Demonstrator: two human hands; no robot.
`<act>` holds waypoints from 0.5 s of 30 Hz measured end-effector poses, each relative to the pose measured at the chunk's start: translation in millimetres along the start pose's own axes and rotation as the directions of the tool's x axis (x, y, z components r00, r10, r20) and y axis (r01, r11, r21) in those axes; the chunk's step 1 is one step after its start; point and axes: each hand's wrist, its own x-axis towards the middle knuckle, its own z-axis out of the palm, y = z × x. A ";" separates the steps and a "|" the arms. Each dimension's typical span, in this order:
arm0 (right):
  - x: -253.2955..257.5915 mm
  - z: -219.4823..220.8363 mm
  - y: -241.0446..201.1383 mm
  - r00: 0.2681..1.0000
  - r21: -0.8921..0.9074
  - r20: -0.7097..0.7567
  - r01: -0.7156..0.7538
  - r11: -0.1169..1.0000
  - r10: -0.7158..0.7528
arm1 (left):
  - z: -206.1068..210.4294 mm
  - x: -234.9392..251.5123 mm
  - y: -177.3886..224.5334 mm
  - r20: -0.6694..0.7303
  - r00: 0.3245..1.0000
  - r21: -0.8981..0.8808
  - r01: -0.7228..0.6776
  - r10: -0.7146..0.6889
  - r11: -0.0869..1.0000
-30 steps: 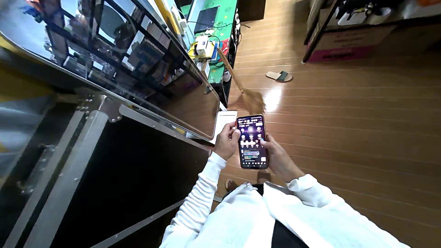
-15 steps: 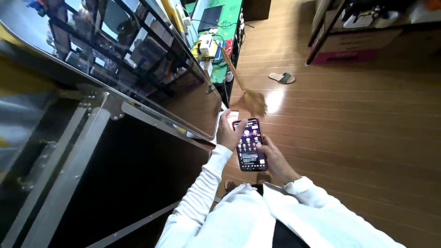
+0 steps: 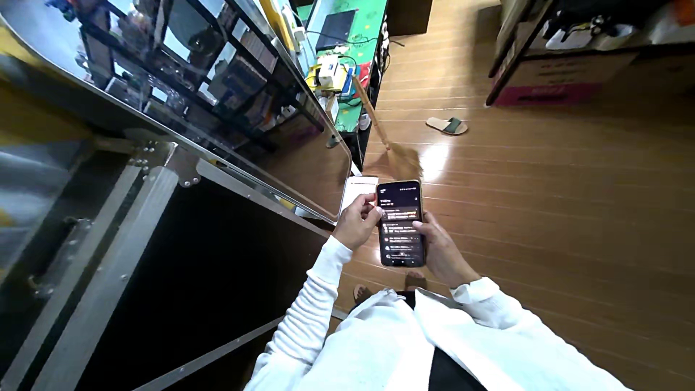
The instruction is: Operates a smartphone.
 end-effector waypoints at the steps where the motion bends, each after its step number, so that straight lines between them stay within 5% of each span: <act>1: -0.1 0.5 0.5 1.000 0.012 0.002 -0.002 1.000 0.002 | 0.1 0.4 -0.9 -0.004 1.000 -0.011 0.005 -0.005 1.000; 15: -0.2 -1.1 2.5 1.000 0.025 -0.005 0.008 1.000 -0.008 | 3.4 7.6 -2.2 -0.001 1.000 0.011 0.010 -0.010 1.000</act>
